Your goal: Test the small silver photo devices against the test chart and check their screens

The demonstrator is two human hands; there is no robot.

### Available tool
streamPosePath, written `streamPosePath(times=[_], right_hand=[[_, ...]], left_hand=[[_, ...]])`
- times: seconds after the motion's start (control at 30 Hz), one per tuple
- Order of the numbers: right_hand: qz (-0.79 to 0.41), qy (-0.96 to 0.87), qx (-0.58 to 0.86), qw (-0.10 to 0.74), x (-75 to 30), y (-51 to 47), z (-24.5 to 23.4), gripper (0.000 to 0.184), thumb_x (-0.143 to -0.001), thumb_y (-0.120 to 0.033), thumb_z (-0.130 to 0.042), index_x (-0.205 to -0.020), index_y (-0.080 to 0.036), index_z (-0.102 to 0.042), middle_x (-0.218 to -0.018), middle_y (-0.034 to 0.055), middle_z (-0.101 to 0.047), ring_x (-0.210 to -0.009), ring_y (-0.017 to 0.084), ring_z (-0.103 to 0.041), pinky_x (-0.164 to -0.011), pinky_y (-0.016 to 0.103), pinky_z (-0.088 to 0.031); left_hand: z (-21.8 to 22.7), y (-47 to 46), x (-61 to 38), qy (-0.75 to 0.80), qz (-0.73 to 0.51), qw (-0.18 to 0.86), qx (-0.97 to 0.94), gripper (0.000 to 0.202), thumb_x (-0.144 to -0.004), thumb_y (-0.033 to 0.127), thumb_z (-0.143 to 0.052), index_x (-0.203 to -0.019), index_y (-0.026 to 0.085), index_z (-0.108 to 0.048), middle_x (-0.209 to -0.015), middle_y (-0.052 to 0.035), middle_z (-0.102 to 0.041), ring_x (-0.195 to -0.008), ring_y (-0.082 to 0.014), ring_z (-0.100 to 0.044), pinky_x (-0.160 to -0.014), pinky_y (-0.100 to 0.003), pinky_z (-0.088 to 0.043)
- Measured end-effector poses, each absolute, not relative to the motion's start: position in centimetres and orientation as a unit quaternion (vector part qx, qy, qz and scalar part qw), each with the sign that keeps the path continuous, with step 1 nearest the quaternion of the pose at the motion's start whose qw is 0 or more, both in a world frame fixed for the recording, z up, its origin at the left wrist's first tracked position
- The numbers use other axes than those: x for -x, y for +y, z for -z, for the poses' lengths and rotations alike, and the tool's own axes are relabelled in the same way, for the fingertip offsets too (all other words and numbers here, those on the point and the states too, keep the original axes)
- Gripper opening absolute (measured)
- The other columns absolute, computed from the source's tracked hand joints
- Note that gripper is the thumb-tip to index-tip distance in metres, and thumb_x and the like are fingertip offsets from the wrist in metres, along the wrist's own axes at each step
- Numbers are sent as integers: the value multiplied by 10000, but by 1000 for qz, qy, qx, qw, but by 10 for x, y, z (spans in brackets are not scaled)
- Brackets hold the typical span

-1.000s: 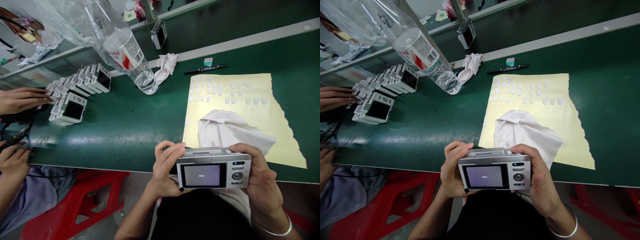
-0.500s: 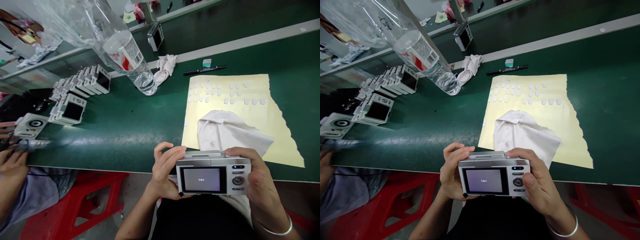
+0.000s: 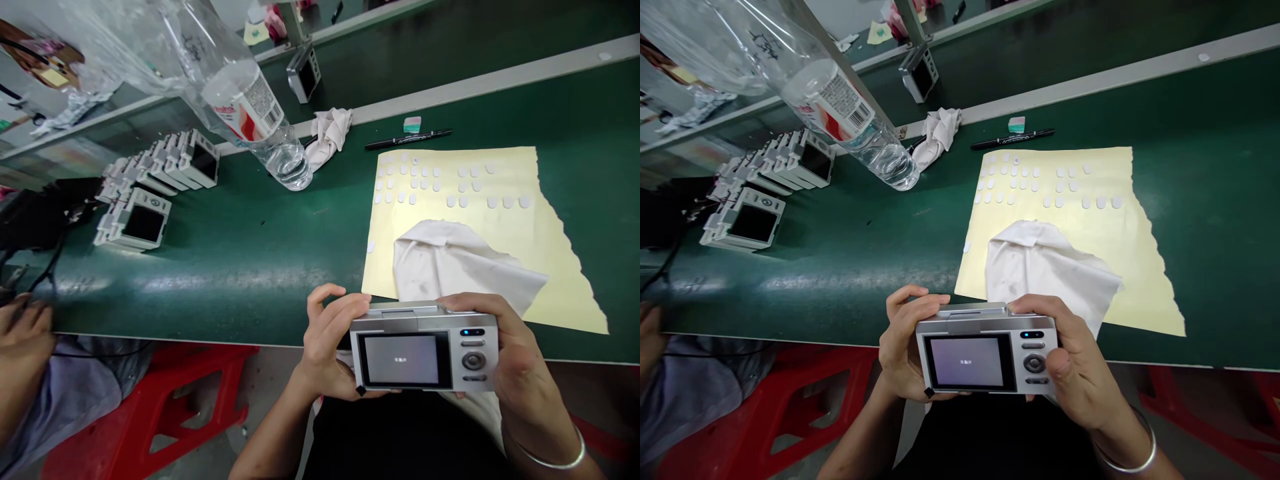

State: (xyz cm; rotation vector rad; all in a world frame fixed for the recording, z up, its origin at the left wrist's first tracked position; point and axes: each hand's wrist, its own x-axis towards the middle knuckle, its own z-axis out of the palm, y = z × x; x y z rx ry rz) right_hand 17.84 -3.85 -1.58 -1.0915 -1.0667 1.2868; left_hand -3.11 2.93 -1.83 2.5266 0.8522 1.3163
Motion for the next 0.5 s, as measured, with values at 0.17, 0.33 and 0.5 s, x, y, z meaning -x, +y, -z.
streamPosePath(times=[0.17, 0.33, 0.5], right_hand=[[-571, -381, 471, 554, -172, -40, 11, 497, -797, -741, -491, -1069, -358, -651, -740, -2, -602, -351, 114, -534, -267, 218, -417], [-556, -440, 448, 545, -178, -38, 17, 486, -850, -715, -422, -1131, -378, -630, -904, 35, -627, -439, 132, -578, -307, 238, -468], [-536, -468, 454, 536, -182, -38, 19, 482, -871, -710, -381, -1133, -387, -626, -902, 35, -639, -470, 133, -574, -362, 245, -495]], left_hand=[[19, 29, 31, 279, -449, 92, -844, 654, -731, 612, -615, -1166, 128, -548, -924, -114, -722, -797, -247, -684, -847, -439, -466], [19, 29, 32, 277, -448, 91, -845, 681, -720, 629, -621, -1187, 141, -535, -918, -107, -719, -787, -243, -681, -833, -443, -477], [20, 29, 31, 269, -451, 93, -846, 688, -723, 619, -629, -1180, 113, -535, -932, -121, -705, -801, -239, -675, -849, -436, -463]])
